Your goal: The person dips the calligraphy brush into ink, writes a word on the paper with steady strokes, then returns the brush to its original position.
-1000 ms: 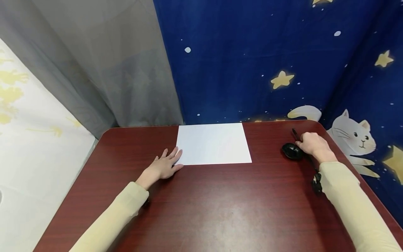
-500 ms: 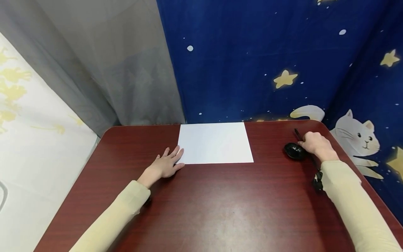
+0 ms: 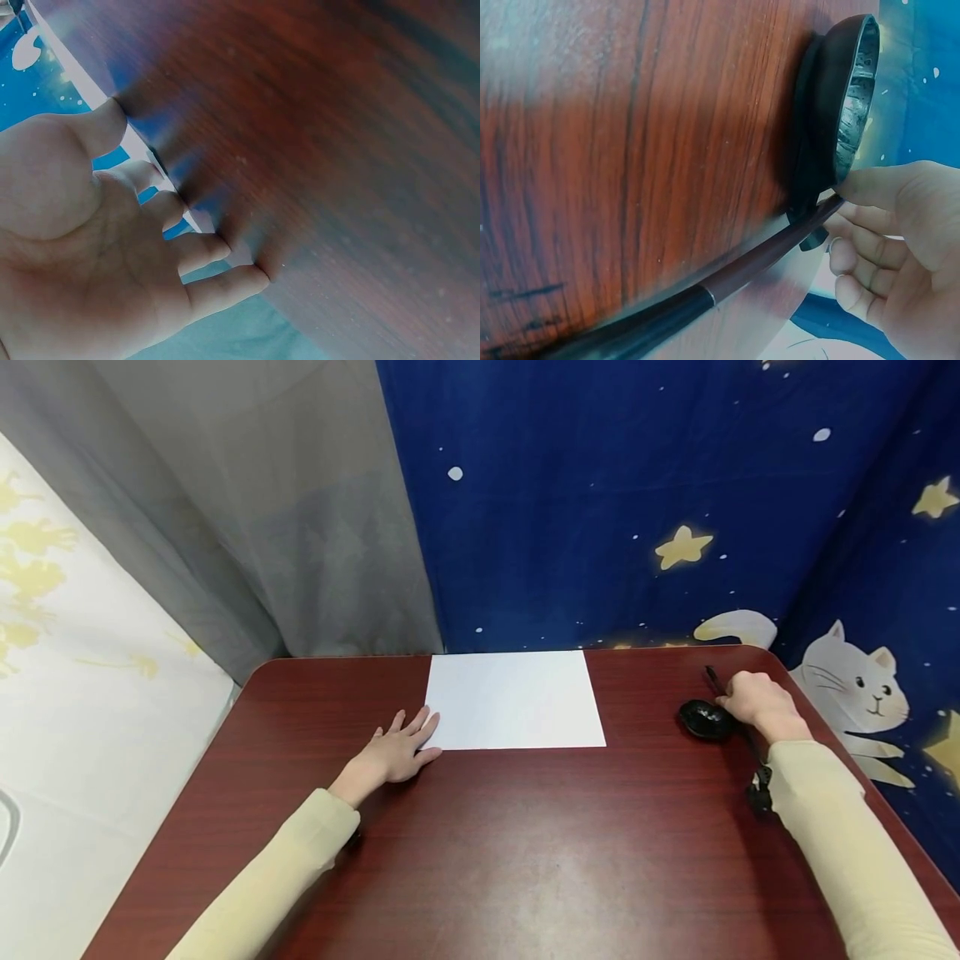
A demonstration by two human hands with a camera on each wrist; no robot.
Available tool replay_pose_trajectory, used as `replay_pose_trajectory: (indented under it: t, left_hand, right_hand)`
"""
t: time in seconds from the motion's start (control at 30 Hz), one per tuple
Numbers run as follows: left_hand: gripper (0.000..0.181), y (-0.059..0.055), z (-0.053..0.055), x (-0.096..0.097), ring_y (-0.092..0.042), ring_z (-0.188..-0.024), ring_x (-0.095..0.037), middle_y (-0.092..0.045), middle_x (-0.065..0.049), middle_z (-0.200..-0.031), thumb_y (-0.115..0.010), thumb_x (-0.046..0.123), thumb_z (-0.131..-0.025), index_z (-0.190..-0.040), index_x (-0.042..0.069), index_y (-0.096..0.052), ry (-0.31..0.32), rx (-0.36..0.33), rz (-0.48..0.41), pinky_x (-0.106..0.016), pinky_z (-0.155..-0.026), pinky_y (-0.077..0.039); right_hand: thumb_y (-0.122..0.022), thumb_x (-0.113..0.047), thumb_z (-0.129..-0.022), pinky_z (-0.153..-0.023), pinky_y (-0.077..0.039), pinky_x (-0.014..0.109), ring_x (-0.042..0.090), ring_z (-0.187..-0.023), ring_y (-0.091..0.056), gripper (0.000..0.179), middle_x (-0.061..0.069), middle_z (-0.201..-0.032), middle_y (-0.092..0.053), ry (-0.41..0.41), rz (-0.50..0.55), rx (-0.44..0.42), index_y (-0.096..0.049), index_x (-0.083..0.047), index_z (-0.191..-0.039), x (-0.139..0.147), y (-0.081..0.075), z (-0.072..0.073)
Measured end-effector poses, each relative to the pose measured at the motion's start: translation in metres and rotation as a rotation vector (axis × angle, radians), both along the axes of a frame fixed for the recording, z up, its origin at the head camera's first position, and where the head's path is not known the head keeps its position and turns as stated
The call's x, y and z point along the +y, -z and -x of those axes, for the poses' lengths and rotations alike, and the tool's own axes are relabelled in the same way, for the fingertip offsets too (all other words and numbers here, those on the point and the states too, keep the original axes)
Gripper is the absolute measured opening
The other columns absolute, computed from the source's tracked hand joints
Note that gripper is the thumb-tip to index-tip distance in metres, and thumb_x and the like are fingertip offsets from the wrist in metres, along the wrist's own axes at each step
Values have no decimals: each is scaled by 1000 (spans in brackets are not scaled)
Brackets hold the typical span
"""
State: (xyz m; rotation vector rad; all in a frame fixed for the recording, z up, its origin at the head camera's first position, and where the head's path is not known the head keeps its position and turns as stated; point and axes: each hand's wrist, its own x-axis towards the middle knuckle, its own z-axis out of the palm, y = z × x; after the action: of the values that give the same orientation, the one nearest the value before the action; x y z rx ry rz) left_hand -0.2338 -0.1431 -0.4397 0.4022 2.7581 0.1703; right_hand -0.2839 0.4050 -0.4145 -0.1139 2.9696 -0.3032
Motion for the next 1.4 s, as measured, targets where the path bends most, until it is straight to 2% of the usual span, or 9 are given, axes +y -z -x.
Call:
replay_pose_trajectory:
  t: [0.2,0.23,0.53,0.8,1.03,1.23,1.4]
  left_hand:
    - [64,-3,-2,1,-2,-140,-35,-1,3,-155,-31,53,-95,-149,27,-8,-2,5,5,-60,-106,-13]
    - [63,-7,-3,3,-3,-140,-34,-2,3,-155,-33,51,-96,-149,26,-9,-6,-2,14,-59,-106,-13]
    - [64,-5,-1,2,-4,-140,-35,-3,3,-155,-35,52,-95,-148,26,-11,-8,7,22,-60,-106,-14]
    - [62,-1,0,3,-6,-139,-36,-6,1,-155,-35,49,-96,-148,24,-14,-6,21,20,-62,-104,-15]
    - [62,-2,-1,3,-5,-140,-35,-5,2,-155,-35,50,-95,-148,26,-13,-20,21,17,-61,-105,-14]
    - [63,-1,-1,3,-3,-140,-33,-3,5,-155,-34,52,-95,-148,29,-10,-30,16,27,-59,-106,-13]
    - [63,1,-1,2,-2,-140,-33,-2,6,-155,-34,53,-95,-148,30,-10,-30,19,31,-59,-106,-14]
  right_hand:
    - [-58,-20,-86,-51,-31,31,19,-58,-43,33,-3,-54,-37,2,6,19,-46,-15,-56,0,1,-2]
    - [-58,-20,-86,-51,-31,31,19,-58,-43,33,-3,-54,-37,2,6,24,-46,-15,-56,0,1,-2]
    - [-59,-14,-85,-53,-30,30,17,-53,-39,36,-4,-50,-35,-29,-3,122,-42,-14,-53,4,4,-1]
    - [-58,-13,-86,-51,-32,31,17,-53,-41,33,-3,-50,-41,-52,-9,161,-47,-12,-55,5,-3,-3]
    - [-57,-13,-87,-54,-40,44,22,-55,-48,24,-1,-53,-50,-53,-21,212,-59,-5,-65,7,-15,-3]
    - [-57,-15,-89,-65,-40,56,40,-66,-56,21,17,-67,-62,-42,27,290,-66,4,-85,6,-25,-4]
    - [-56,-19,-90,-69,-39,60,49,-77,-55,26,22,-75,-65,-9,80,315,-66,5,-92,5,-31,-5]
